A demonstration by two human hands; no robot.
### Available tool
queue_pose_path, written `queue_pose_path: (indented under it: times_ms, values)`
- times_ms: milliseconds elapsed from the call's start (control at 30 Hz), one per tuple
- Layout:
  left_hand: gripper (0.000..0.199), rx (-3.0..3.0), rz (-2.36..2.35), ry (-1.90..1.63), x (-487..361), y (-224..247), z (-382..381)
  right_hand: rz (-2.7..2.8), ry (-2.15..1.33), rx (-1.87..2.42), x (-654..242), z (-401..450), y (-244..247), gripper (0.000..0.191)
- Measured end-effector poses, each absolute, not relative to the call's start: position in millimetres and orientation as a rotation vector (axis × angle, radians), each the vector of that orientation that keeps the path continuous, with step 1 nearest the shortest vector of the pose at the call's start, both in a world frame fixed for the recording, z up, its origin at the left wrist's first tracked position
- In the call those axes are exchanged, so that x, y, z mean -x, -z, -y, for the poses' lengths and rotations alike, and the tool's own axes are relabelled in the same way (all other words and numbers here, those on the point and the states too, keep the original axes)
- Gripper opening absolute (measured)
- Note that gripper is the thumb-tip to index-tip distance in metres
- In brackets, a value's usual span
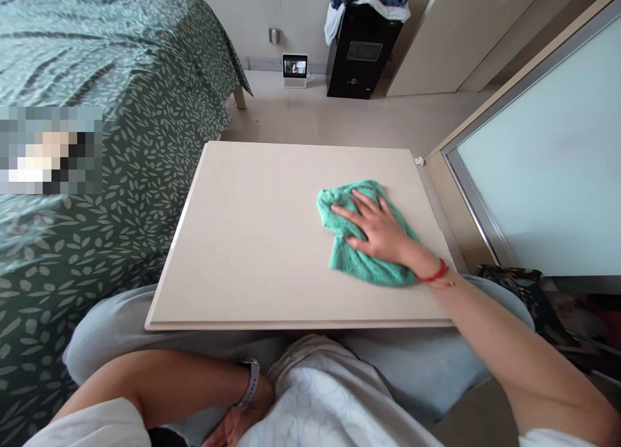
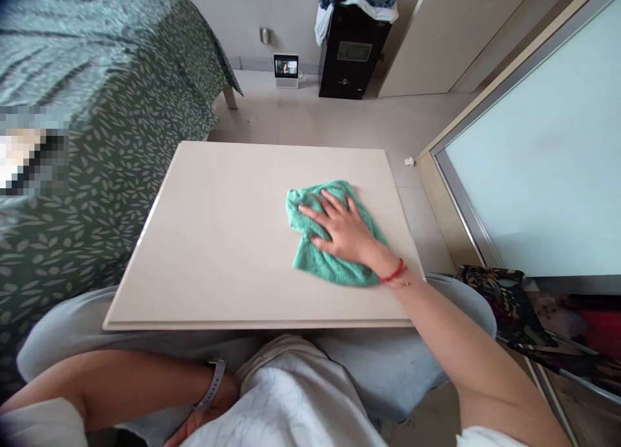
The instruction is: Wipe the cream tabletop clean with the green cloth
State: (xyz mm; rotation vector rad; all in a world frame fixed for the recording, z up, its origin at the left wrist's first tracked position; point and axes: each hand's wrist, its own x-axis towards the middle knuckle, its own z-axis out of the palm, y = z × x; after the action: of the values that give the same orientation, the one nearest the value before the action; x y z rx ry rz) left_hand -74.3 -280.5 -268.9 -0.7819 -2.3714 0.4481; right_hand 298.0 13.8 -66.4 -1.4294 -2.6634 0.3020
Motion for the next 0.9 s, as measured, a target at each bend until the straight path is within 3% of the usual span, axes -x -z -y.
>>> queue_pose_path:
  times_ms: [233, 400, 467, 600, 667, 733, 833, 900]
  values:
    - [0.078, 1.132, 2.290, -0.341, 66.4, 248.5, 272.3, 2.450, -0.213, 1.779, -303.6, -136.2, 62.7, 0.078]
    - [0.075, 0.964, 2.479, -0.446, 69.7, 290.3, 302.1, 2.316, -0.115, 1.967, -299.5, -170.5, 60.5, 0.076]
    - [0.072, 0.748, 2.677, -0.702, 79.9, 318.1, 312.9, 2.299, -0.113, 1.967, -299.5, -171.2, 62.6, 0.076]
    - [0.068, -0.596, 2.746, -1.977, 107.0, 360.0, 307.3, 2.322, -0.147, 1.853, -302.8, -152.1, 68.5, 0.079]
    - [0.069, -0.911, 2.619, -2.160, 110.5, 363.2, 300.6, 2.366, -0.155, 1.814, -303.6, -130.3, 69.9, 0.079]
    - [0.065, -0.601, 2.653, -1.963, 102.3, 352.4, 298.5, 2.432, -0.142, 1.801, -303.0, -99.8, 69.9, 0.079]
    - [0.062, 0.643, 2.575, -0.807, 79.6, 317.4, 299.2, 2.528, -0.138, 1.722, -301.4, -41.9, 68.6, 0.079]
    - [0.069, 0.967, 2.362, -0.423, 67.6, 289.7, 295.6, 2.572, -0.158, 1.627, -301.3, 0.1, 68.0, 0.078]
